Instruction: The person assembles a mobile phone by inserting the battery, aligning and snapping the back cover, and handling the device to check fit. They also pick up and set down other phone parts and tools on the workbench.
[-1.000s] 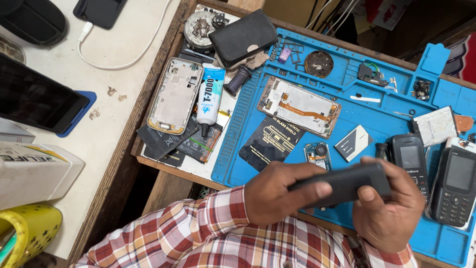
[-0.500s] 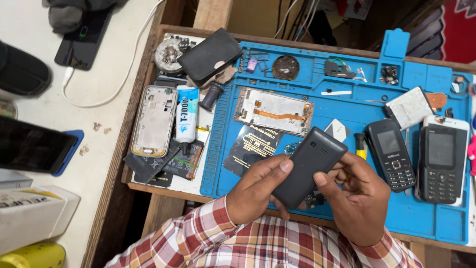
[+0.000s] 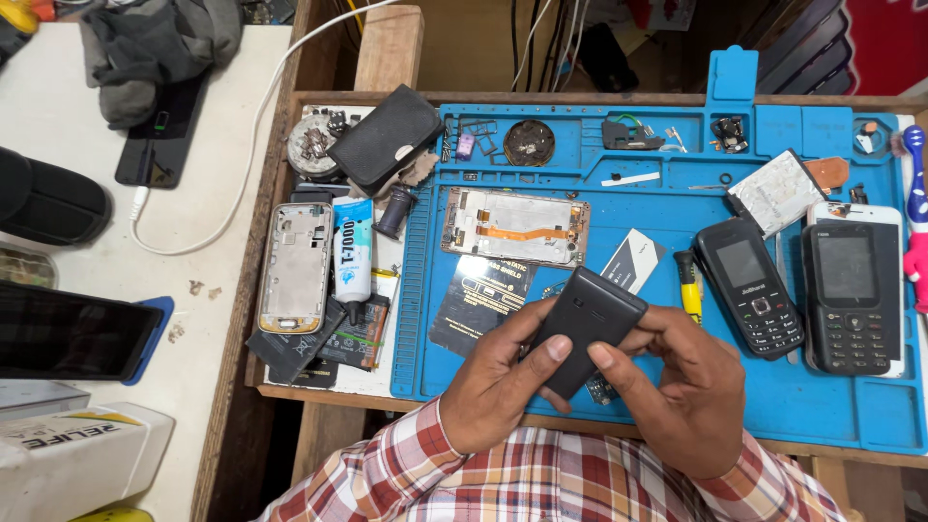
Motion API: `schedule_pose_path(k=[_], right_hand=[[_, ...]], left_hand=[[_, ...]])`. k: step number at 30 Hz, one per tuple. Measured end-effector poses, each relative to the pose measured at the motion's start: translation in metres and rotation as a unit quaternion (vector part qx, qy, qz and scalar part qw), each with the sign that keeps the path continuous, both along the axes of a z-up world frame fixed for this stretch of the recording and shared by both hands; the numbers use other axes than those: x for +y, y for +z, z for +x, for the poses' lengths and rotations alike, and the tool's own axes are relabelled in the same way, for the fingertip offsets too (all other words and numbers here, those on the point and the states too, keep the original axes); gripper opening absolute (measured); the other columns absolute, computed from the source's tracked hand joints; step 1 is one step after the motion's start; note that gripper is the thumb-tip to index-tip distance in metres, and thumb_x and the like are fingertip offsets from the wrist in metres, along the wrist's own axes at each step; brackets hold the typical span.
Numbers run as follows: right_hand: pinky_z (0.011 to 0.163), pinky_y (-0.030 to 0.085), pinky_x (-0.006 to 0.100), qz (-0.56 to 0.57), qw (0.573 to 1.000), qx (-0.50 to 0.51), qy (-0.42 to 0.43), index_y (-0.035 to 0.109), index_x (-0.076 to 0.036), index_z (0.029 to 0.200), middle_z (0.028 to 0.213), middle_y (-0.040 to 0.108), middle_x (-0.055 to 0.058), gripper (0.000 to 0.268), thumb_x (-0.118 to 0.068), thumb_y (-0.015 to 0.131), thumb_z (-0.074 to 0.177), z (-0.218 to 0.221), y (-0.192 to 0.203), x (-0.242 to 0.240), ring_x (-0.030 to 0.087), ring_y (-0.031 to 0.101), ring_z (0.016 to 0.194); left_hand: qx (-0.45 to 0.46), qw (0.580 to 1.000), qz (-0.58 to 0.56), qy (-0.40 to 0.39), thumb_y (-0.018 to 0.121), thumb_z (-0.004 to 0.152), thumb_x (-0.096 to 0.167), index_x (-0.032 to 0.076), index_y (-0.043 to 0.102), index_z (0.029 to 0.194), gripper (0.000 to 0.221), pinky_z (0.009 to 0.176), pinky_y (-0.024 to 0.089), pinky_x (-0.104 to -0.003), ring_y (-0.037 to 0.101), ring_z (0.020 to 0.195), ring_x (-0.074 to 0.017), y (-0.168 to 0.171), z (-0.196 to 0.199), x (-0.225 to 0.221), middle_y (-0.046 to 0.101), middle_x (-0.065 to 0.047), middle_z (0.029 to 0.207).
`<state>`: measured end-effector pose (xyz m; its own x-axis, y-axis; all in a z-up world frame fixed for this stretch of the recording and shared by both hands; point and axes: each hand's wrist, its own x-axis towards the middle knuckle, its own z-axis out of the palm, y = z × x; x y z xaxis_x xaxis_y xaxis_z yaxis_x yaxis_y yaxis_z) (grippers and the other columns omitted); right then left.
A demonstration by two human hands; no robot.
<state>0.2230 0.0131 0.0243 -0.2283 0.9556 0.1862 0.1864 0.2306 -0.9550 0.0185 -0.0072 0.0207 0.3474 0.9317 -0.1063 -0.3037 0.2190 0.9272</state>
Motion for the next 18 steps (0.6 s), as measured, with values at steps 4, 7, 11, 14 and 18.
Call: schedule_pose_path(k=[4,7,11,14,18], right_hand=[[0.082,0.059,0.025,0.014,0.999,0.019,0.025,0.065,0.007,0.125,0.103,0.075,0.012,0.038,-0.006,0.075,0.091,0.004,-0.005,0.007,0.012,0.072,0.093],[0.085,0.058,0.026,-0.084,0.993,0.083,0.011,0.057,0.009,0.138,0.115,0.073,0.016,0.044,-0.008,0.065,0.099,0.006,-0.008,0.009,0.014,0.07,0.102],[0.085,0.059,0.028,-0.067,0.992,0.104,-0.007,0.044,0.007,0.151,0.127,0.069,0.02,0.054,-0.009,0.059,0.102,-0.002,-0.007,0.006,0.018,0.069,0.109],[0.084,0.06,0.03,-0.077,0.992,0.096,0.003,0.038,0.005,0.156,0.131,0.066,0.022,0.062,-0.008,0.06,0.1,-0.007,-0.003,0.003,0.022,0.07,0.11],[0.1,0.056,0.036,-0.056,0.992,0.092,0.072,0.03,0.005,0.158,0.146,0.057,0.025,0.077,-0.007,0.068,0.092,-0.01,0.005,0.005,0.029,0.066,0.125]], left_hand=[[0.009,1.0,0.03,0.0,0.051,0.115,0.033,-0.002,0.049,0.158,0.055,0.074,0.063,-0.029,0.07,0.093,-0.0168,-0.006,-0.006,-0.001,0.069,-0.018,0.113],[-0.108,0.994,-0.012,-0.023,0.052,0.116,0.028,-0.003,0.043,0.162,0.057,0.083,0.065,-0.034,0.069,0.104,-0.0201,-0.01,-0.005,-0.004,0.064,-0.019,0.121],[-0.202,0.976,-0.072,-0.048,0.053,0.11,0.028,0.005,0.033,0.164,0.061,0.09,0.065,-0.037,0.066,0.123,-0.0217,-0.01,-0.003,-0.005,0.059,-0.017,0.139],[-0.204,0.978,-0.032,-0.021,0.059,0.109,0.021,0.006,0.031,0.165,0.065,0.094,0.063,-0.04,0.062,0.128,-0.0234,-0.008,-0.002,-0.005,0.052,-0.018,0.15],[-0.135,0.99,0.039,0.012,0.065,0.107,0.01,0.004,0.032,0.168,0.069,0.11,0.058,-0.039,0.057,0.139,-0.027,-0.005,-0.004,-0.002,0.048,-0.021,0.158]])
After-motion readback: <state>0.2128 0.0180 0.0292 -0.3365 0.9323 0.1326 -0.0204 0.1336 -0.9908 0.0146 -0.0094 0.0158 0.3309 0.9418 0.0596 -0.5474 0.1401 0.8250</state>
